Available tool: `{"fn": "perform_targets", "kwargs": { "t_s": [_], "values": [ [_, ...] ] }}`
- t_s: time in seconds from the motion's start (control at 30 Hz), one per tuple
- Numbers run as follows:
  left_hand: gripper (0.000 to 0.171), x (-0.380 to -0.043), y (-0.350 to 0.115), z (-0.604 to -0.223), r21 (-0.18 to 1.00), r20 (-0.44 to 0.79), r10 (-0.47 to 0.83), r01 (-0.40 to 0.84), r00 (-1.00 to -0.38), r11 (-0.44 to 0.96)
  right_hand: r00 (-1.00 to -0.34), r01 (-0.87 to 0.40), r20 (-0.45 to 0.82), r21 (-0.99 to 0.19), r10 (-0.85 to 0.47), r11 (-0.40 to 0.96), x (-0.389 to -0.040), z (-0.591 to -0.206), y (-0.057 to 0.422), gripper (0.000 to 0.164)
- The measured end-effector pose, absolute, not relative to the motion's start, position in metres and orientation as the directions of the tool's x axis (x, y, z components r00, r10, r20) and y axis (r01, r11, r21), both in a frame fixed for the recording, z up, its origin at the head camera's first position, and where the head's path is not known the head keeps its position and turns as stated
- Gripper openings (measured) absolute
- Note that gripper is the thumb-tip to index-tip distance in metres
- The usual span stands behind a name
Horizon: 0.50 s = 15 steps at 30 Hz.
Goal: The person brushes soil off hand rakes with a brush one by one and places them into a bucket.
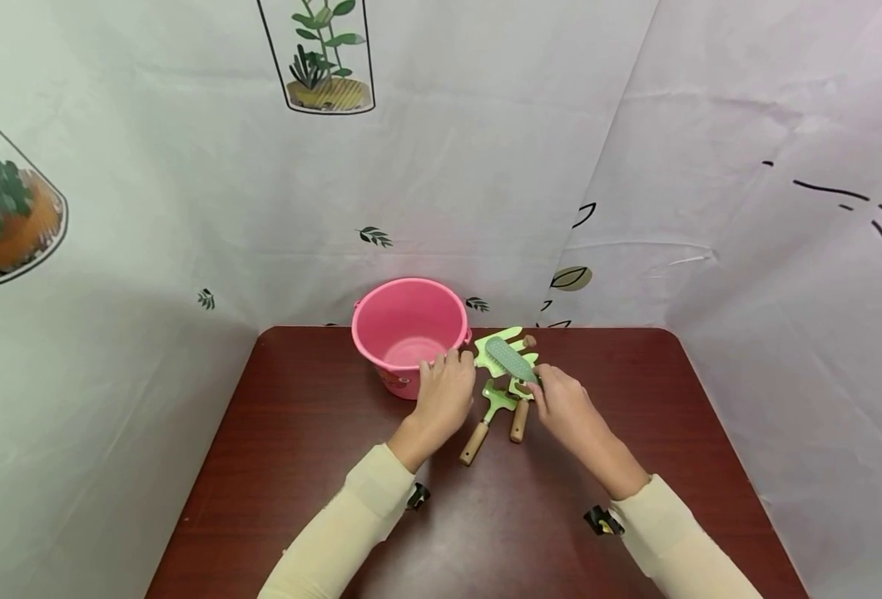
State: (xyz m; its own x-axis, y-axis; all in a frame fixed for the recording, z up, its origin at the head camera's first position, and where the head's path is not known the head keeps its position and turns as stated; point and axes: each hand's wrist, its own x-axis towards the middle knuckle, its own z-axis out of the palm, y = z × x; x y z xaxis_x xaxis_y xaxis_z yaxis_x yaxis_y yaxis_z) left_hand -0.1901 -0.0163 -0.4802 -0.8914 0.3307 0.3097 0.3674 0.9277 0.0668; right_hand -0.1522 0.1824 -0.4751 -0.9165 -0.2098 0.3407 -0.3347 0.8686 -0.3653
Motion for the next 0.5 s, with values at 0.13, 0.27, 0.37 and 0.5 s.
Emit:
{"fn": "perform_targets", "kwargs": {
  "t_s": [0.13, 0.27, 0.37, 0.5],
  "values": [
    [0.038, -0.1899, -0.0158, -0.4803, 0.079, 0.295, 0.324, 0.361, -0.899, 0.929, -0.919, -0.328, 0.338, -0.369, -0.203, 0.870, -0.1533, -0.4763, 0.1846, 0.017],
    [0.039, -0.1896, -0.0159, -0.4795, 0.080, 0.280, 0.321, 0.355, -0.905, 0.931, -0.922, -0.314, 0.339, -0.371, -0.188, 0.874, -0.1542, -0.4772, 0.1874, 0.017],
    [0.036, -0.1891, -0.0167, -0.4787, 0.082, 0.285, 0.321, 0.357, -0.903, 0.931, -0.922, -0.308, 0.342, -0.370, -0.180, 0.877, -0.1548, -0.4780, 0.1894, 0.016],
    [0.034, -0.1888, -0.0178, -0.4783, 0.089, 0.291, 0.322, 0.361, -0.901, 0.928, -0.926, -0.291, 0.340, -0.365, -0.164, 0.884, -0.1556, -0.4801, 0.1919, 0.016]
  ]
}}
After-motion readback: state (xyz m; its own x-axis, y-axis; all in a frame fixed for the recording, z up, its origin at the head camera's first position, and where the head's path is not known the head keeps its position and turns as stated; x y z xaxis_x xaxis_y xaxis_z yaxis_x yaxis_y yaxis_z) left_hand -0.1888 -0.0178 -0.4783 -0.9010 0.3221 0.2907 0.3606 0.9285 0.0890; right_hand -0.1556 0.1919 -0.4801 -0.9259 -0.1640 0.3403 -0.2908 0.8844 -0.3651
